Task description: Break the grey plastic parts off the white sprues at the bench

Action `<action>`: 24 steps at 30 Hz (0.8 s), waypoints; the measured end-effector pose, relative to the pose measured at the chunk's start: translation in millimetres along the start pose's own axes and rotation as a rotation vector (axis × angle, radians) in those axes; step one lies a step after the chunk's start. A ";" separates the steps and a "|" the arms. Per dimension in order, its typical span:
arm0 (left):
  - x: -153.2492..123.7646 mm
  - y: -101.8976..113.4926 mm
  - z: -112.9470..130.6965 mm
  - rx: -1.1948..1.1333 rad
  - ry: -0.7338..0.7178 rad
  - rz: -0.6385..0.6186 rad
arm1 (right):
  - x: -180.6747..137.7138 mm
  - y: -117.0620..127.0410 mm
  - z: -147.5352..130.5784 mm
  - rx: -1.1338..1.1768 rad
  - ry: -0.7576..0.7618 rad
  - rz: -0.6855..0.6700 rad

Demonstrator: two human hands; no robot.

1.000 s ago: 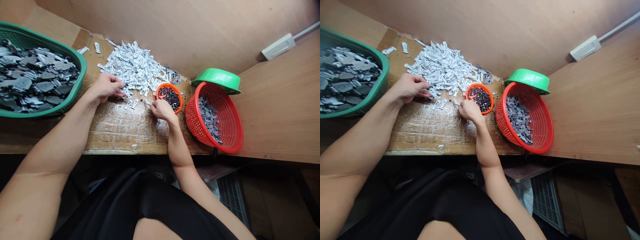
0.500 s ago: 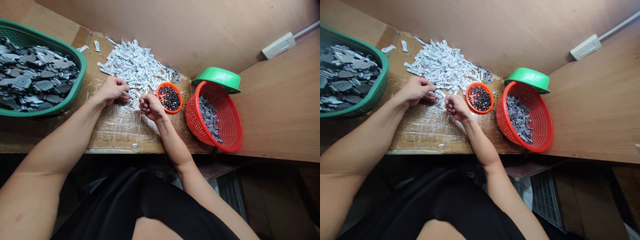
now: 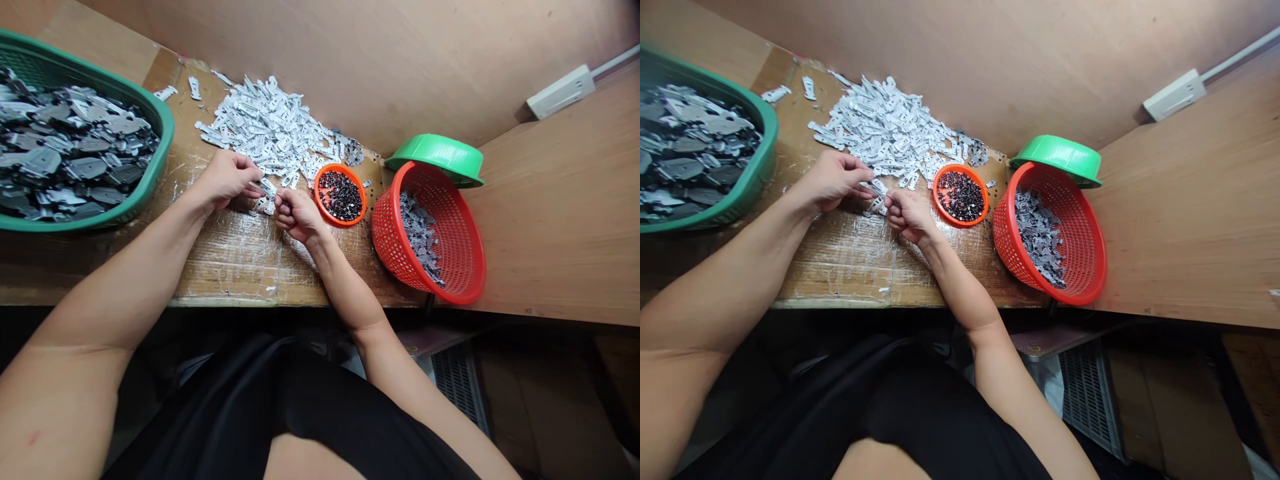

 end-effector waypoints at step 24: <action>-2.6 -6.0 -2.2 -0.009 -0.019 -0.022 | 7.1 9.9 7.3 -0.117 0.054 0.099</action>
Point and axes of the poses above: each hand's wrist, its own x-axis towards the middle knuckle, its own y-axis out of the back of the hand, z = x × y, the point moved 6 cm from there along x, towards the middle knuckle, and after that the axes turned 2 degrees about -z, right-handed, at the moved point
